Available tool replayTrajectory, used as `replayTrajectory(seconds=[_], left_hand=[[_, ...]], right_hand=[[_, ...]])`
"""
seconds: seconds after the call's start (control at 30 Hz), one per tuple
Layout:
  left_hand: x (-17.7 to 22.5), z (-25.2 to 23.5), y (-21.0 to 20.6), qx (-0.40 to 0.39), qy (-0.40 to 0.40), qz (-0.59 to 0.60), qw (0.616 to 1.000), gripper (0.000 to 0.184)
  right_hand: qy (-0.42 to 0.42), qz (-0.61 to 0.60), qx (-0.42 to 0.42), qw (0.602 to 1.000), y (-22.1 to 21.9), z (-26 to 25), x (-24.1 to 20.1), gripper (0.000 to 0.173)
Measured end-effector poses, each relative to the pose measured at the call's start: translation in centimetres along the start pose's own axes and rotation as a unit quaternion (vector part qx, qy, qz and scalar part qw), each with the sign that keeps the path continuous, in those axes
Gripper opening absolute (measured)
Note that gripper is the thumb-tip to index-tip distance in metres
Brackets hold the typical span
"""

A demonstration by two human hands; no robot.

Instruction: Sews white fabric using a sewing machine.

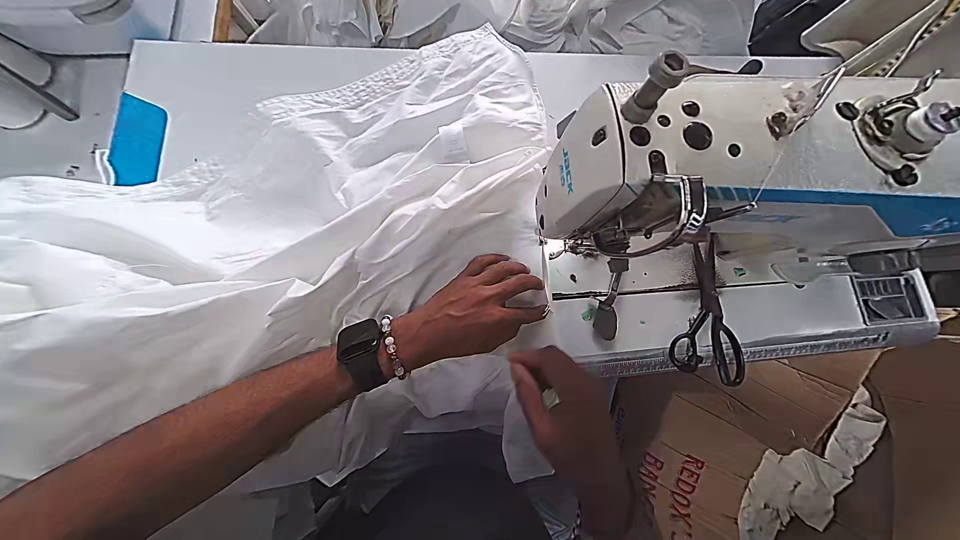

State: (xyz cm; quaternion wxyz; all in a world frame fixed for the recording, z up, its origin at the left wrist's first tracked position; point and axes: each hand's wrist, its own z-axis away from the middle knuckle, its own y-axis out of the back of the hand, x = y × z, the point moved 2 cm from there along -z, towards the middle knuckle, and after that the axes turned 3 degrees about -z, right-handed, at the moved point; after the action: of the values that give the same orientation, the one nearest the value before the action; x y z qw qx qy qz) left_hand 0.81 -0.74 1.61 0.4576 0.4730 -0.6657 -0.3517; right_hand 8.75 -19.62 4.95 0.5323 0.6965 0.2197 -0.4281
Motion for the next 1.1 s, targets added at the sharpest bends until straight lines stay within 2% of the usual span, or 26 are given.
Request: replayTrajectory(seconds=[0.03,0.1,0.17,0.27,0.4,0.5,0.67,0.77,0.87,0.93,1.0,1.07,1.1], left_hand=[[0.0,-0.3,0.1,0.001,-0.002,-0.004,1.0,0.031],[-0.1,-0.6,-0.1,0.014,-0.009,-0.012,1.0,0.029],[-0.2,-0.4,-0.2,0.033,-0.015,-0.025,0.999,0.027],[0.0,-0.1,0.0,0.064,0.017,-0.051,0.996,0.025],[-0.2,-0.5,-0.2,0.025,0.068,-0.079,0.994,0.038],[-0.4,-0.5,-0.5,0.005,0.089,-0.097,0.991,0.046],[-0.3,-0.3,-0.6,-0.008,0.05,-0.06,0.997,0.044],[-0.3,-0.2,-0.5,0.008,0.021,-0.038,0.999,0.04],[-0.2,-0.1,-0.4,0.003,0.011,-0.041,0.999,0.04],[0.0,-0.1,-0.3,0.005,0.012,-0.041,0.999,0.039],[-0.1,-0.2,-0.2,0.011,0.015,-0.041,0.999,0.038],[0.0,-0.1,-0.2,0.012,0.021,-0.044,0.999,0.037],[0.0,-0.1,-0.2,0.01,0.021,-0.044,0.999,0.037]], right_hand=[[-0.027,0.069,0.094,0.993,1.1,-1.8,0.3,0.023],[-0.109,0.153,0.163,0.969,1.9,-4.4,2.2,0.025],[-0.156,0.17,0.177,0.957,1.5,-5.5,3.2,0.026],[-0.179,0.199,0.176,0.947,0.8,-5.8,2.8,0.02],[-0.188,0.216,0.177,0.942,0.9,-6.1,2.5,0.012],[-0.157,0.24,0.183,0.94,1.0,-6.0,2.5,0.012],[-0.052,0.31,0.166,0.935,-0.2,-3.9,1.8,0.02],[0.003,0.268,0.233,0.935,-0.9,0.1,1.0,0.019],[0.015,0.244,0.247,0.938,-5.0,5.2,1.7,0.033],[0.003,0.251,0.249,0.935,-7.2,7.0,3.5,0.02],[0.007,0.252,0.306,0.918,-5.7,7.3,4.3,0.008],[-0.005,0.258,0.333,0.907,-1.6,7.9,3.4,0.009],[-0.03,0.273,0.316,0.908,0.4,8.2,3.0,0.009]])
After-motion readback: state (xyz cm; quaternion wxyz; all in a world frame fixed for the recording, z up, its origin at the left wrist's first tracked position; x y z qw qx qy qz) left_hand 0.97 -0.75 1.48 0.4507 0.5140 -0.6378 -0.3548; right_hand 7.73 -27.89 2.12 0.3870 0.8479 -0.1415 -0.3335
